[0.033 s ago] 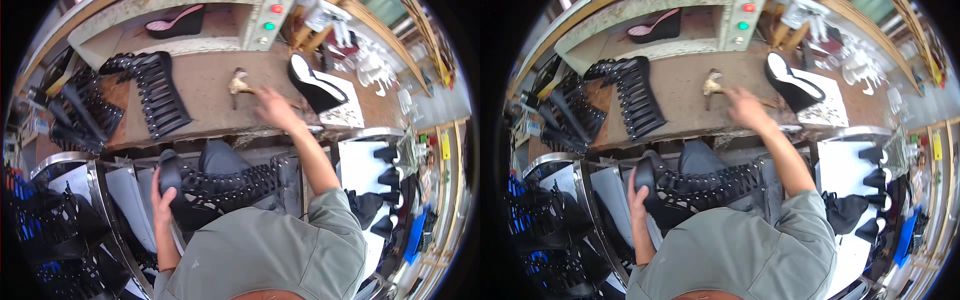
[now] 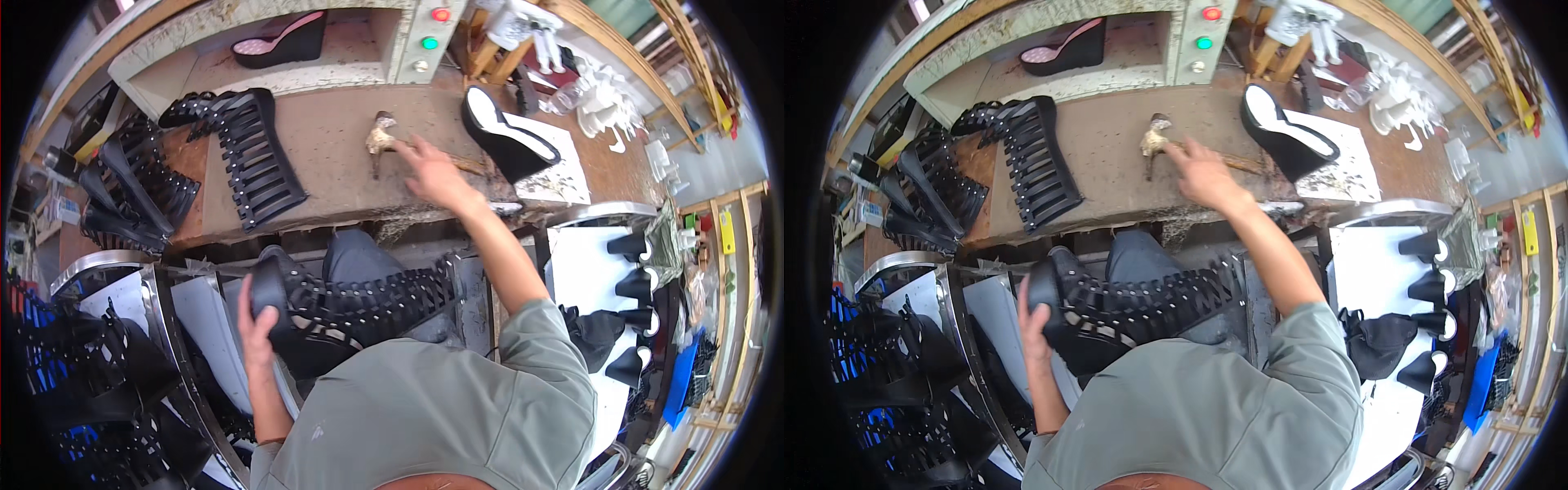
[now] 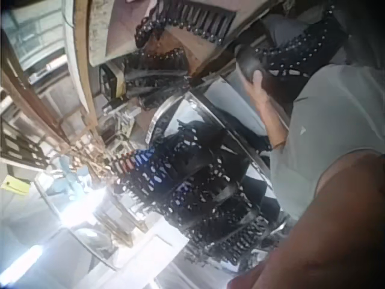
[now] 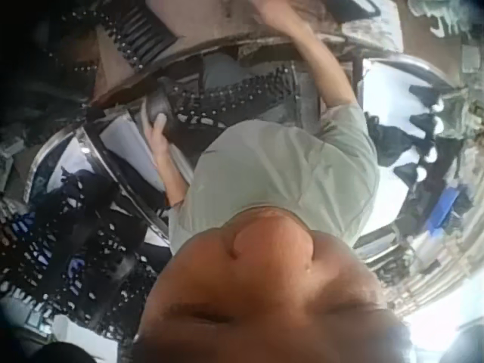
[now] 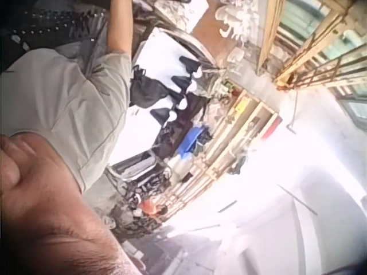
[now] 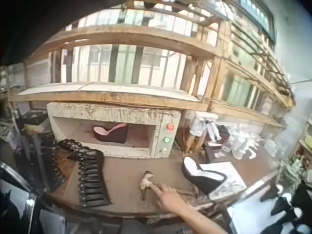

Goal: Assembling strapped high-heeled shoes by attaching uppers to soles and using a hammer.

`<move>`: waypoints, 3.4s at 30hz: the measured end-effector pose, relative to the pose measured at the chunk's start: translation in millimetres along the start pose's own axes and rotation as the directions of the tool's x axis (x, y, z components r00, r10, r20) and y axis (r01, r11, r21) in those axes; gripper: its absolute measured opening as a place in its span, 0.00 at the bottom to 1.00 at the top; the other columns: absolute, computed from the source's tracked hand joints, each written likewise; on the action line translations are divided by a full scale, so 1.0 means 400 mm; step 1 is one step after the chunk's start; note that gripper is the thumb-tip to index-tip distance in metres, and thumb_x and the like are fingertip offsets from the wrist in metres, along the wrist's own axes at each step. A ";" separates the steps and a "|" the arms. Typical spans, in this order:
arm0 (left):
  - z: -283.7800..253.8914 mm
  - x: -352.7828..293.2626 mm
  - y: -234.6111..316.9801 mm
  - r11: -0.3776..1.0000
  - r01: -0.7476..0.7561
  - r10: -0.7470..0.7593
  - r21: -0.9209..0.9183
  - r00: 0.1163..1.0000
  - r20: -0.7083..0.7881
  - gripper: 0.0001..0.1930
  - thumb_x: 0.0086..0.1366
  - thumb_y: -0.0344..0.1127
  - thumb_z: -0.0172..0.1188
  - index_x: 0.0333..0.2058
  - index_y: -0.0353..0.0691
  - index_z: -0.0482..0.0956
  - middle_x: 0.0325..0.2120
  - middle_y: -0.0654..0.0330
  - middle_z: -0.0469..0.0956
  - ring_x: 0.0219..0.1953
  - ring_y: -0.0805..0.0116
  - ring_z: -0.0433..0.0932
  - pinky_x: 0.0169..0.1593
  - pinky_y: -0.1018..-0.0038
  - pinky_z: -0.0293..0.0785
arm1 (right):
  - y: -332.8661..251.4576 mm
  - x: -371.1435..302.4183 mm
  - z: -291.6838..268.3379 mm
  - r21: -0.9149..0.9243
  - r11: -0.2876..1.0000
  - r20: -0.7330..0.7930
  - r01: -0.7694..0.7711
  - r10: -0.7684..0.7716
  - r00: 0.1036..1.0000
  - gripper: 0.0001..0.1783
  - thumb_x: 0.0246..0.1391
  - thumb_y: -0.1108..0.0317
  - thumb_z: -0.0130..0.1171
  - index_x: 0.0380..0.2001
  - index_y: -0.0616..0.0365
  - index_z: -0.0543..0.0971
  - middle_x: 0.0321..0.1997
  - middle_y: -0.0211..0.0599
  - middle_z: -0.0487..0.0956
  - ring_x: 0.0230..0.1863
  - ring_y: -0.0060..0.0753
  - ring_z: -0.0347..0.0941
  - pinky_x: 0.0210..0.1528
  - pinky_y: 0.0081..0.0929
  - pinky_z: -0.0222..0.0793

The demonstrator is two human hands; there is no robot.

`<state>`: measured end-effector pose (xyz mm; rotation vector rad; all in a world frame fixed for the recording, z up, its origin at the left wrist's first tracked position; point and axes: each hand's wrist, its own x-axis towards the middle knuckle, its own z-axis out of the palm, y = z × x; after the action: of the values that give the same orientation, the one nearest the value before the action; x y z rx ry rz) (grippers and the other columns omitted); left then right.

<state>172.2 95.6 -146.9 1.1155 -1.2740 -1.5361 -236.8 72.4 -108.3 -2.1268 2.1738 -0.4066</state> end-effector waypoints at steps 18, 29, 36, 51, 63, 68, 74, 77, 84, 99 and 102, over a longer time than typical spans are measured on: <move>-0.050 -0.204 0.174 0.765 -0.101 0.051 -0.637 0.994 -0.096 0.32 0.64 0.46 0.49 0.62 0.32 0.57 0.56 0.49 0.68 0.53 0.59 0.73 0.57 0.66 0.70 | -0.021 -0.162 -0.013 0.941 -0.317 0.200 -0.116 0.248 0.948 0.14 0.59 0.59 0.52 0.41 0.57 0.73 0.40 0.35 0.75 0.27 0.22 0.71 0.25 0.21 0.67; 0.105 -0.224 0.255 0.918 -0.135 0.227 -0.373 0.950 0.216 0.49 0.58 0.49 0.56 0.68 0.33 0.37 0.65 0.48 0.53 0.67 0.61 0.53 0.67 0.67 0.45 | -0.468 -0.150 -0.168 0.926 -0.374 -0.101 0.053 -0.111 0.989 0.19 0.59 0.55 0.49 0.38 0.63 0.72 0.42 0.52 0.72 0.19 0.27 0.67 0.20 0.18 0.64; 0.102 -0.242 0.265 0.926 -0.162 0.243 -0.342 0.948 0.207 0.47 0.60 0.48 0.55 0.67 0.35 0.36 0.64 0.48 0.53 0.65 0.59 0.55 0.66 0.63 0.47 | -0.519 -0.165 -0.215 0.942 -0.336 -0.093 -0.017 -0.309 0.947 0.19 0.52 0.58 0.56 0.35 0.67 0.74 0.39 0.56 0.76 0.21 0.25 0.69 0.26 0.20 0.68; 0.098 -0.250 0.266 0.960 -0.087 0.110 -0.267 0.992 0.069 0.49 0.56 0.58 0.54 0.67 0.38 0.40 0.63 0.50 0.51 0.65 0.59 0.53 0.66 0.61 0.47 | -0.524 -0.152 -0.234 0.990 -0.037 -0.119 0.139 -0.754 0.646 0.11 0.50 0.69 0.60 0.36 0.61 0.73 0.39 0.50 0.77 0.36 0.39 0.77 0.40 0.33 0.74; 0.108 -0.229 0.264 0.941 -0.071 0.092 -0.330 0.995 0.049 0.47 0.57 0.54 0.53 0.66 0.35 0.43 0.62 0.51 0.55 0.62 0.61 0.57 0.64 0.62 0.51 | -0.513 -0.173 -0.177 0.982 -0.159 -0.186 0.105 -0.672 0.717 0.11 0.49 0.69 0.60 0.35 0.61 0.73 0.38 0.51 0.76 0.33 0.41 0.77 0.39 0.38 0.74; 0.115 -0.223 0.265 0.941 -0.068 0.073 -0.332 0.997 0.005 0.45 0.56 0.52 0.54 0.66 0.35 0.46 0.60 0.51 0.58 0.60 0.62 0.60 0.63 0.66 0.53 | -0.503 -0.161 -0.158 0.951 -0.193 -0.303 0.240 -0.731 0.611 0.15 0.42 0.67 0.64 0.34 0.61 0.76 0.34 0.50 0.79 0.27 0.42 0.78 0.31 0.36 0.75; 0.127 -0.207 0.245 0.929 -0.087 0.096 -0.359 0.995 0.006 0.42 0.60 0.47 0.53 0.65 0.32 0.46 0.59 0.50 0.61 0.59 0.63 0.62 0.62 0.68 0.55 | -0.474 -0.178 -0.157 0.965 -0.183 -0.258 0.189 -0.793 0.551 0.17 0.43 0.60 0.67 0.32 0.57 0.73 0.30 0.46 0.79 0.23 0.44 0.76 0.22 0.39 0.70; 0.134 -0.204 0.237 0.922 -0.121 0.134 -0.367 0.991 0.011 0.40 0.64 0.44 0.53 0.65 0.30 0.44 0.58 0.49 0.62 0.59 0.63 0.62 0.62 0.68 0.55 | -0.469 -0.184 -0.150 0.944 -0.175 -0.310 0.279 -0.758 0.574 0.14 0.43 0.65 0.66 0.31 0.60 0.74 0.31 0.48 0.80 0.25 0.44 0.78 0.25 0.36 0.73; 0.149 -0.190 0.251 0.923 0.009 -0.010 -0.384 1.000 -0.001 0.43 0.60 0.52 0.56 0.65 0.33 0.48 0.56 0.51 0.65 0.56 0.62 0.67 0.60 0.67 0.62 | -0.452 -0.211 -0.115 0.850 0.019 -0.431 0.527 -0.550 0.715 0.15 0.45 0.72 0.62 0.37 0.63 0.74 0.40 0.52 0.78 0.34 0.43 0.78 0.37 0.35 0.75; 0.073 -0.074 0.356 0.977 0.007 0.102 -0.215 0.864 0.492 0.37 0.62 0.40 0.59 0.64 0.31 0.52 0.58 0.53 0.65 0.61 0.65 0.61 0.63 0.69 0.55 | -0.447 -0.201 -0.170 0.956 -0.262 0.015 -0.128 -0.394 0.919 0.21 0.49 0.55 0.64 0.36 0.63 0.74 0.40 0.52 0.76 0.30 0.28 0.73 0.34 0.25 0.71; 0.091 -0.085 0.342 0.983 -0.079 0.147 -0.165 0.876 0.458 0.37 0.63 0.43 0.59 0.64 0.31 0.54 0.58 0.53 0.65 0.61 0.64 0.62 0.63 0.68 0.56 | -0.431 -0.212 -0.183 0.948 -0.267 0.048 -0.173 -0.418 0.907 0.21 0.49 0.56 0.64 0.36 0.63 0.74 0.40 0.52 0.77 0.32 0.30 0.74 0.35 0.27 0.71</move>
<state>153.8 117.7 -4.0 0.5769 -1.4874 -1.8414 -83.4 165.6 -7.8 -1.0527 0.4985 -1.1392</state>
